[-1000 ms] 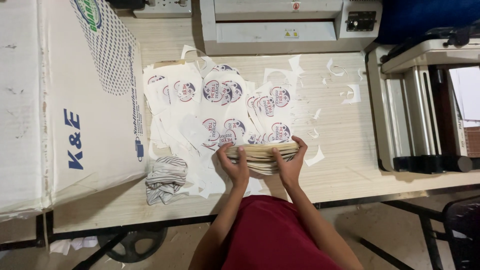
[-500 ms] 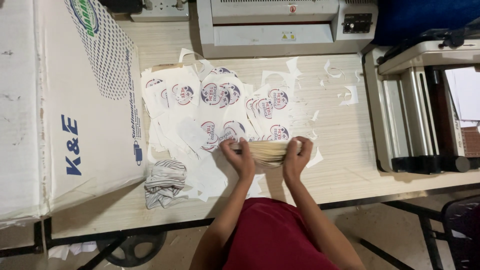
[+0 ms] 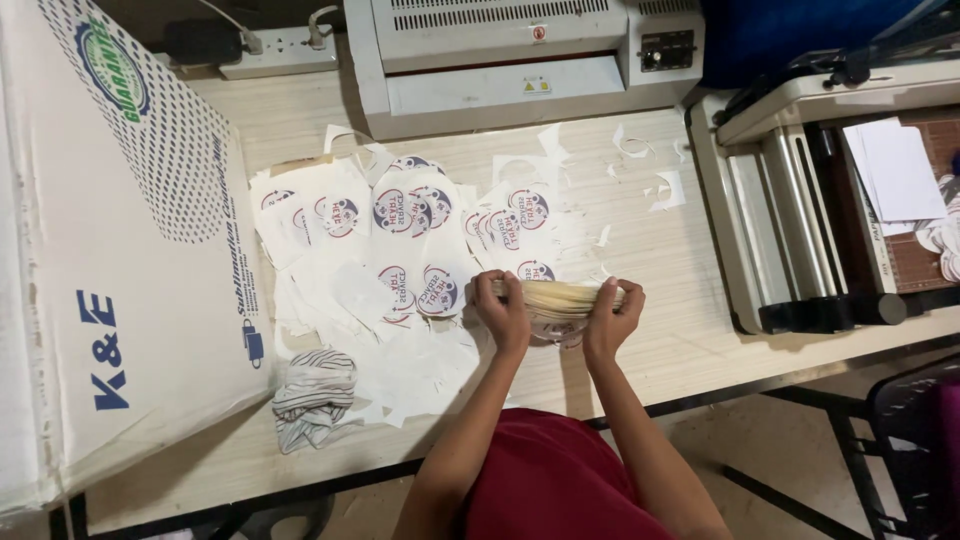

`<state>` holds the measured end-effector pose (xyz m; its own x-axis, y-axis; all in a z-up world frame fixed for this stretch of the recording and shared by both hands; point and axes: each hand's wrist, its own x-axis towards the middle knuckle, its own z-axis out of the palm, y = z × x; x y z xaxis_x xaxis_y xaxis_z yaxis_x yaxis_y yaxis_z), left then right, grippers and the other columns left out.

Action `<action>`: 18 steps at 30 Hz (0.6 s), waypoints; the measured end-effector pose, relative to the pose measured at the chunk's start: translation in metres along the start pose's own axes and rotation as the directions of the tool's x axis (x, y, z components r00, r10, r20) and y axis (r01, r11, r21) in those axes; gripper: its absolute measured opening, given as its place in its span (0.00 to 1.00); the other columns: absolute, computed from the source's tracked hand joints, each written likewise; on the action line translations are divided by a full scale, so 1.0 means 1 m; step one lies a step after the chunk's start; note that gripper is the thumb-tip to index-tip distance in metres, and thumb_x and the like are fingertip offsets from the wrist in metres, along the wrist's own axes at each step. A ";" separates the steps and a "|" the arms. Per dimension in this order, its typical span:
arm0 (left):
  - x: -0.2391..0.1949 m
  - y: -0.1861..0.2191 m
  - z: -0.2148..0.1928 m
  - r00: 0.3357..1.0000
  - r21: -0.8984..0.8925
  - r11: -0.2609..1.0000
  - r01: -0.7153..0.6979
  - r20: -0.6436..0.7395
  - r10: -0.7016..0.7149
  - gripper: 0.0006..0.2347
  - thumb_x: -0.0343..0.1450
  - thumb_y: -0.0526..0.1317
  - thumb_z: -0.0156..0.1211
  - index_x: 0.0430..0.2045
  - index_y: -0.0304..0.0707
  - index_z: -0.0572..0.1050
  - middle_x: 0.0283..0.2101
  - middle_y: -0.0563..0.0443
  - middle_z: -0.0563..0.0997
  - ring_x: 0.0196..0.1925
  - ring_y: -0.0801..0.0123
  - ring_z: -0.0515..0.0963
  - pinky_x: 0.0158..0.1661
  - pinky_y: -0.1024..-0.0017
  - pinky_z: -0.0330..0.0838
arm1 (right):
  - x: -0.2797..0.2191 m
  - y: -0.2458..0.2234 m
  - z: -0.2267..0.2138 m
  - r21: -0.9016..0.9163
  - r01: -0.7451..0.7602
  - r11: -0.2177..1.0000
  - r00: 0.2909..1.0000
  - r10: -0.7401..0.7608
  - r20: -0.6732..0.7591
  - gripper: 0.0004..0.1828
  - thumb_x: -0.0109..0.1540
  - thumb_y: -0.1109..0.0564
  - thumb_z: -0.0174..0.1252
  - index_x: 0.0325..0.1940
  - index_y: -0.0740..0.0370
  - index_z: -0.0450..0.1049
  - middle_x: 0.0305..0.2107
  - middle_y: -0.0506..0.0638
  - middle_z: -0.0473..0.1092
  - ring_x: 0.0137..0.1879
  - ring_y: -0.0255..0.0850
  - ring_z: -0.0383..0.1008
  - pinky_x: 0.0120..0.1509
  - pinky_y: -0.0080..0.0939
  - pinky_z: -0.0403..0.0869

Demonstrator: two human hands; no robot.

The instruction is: Sorting and stacking printed labels from paper scraps on a workbench.

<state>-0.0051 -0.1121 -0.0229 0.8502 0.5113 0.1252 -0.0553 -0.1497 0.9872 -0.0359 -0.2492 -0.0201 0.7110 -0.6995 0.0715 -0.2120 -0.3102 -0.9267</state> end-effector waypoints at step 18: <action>0.000 -0.016 0.008 0.999 0.100 0.994 -0.033 0.017 0.032 0.06 0.73 0.36 0.54 0.29 0.31 0.68 0.35 0.45 0.70 0.42 0.56 0.67 0.43 0.57 0.64 | 0.030 -0.103 -0.006 -0.284 0.897 0.340 0.381 -0.263 0.887 0.55 0.41 0.42 0.75 0.67 0.62 0.62 0.49 0.63 0.72 0.61 0.57 0.72 0.73 0.73 0.58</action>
<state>0.0003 -0.1167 -0.0400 0.8569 0.4917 0.1548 -0.0311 -0.2504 0.9676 0.0033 -0.2415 0.0799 0.9207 0.3861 -0.0561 0.3750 -0.9155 -0.1461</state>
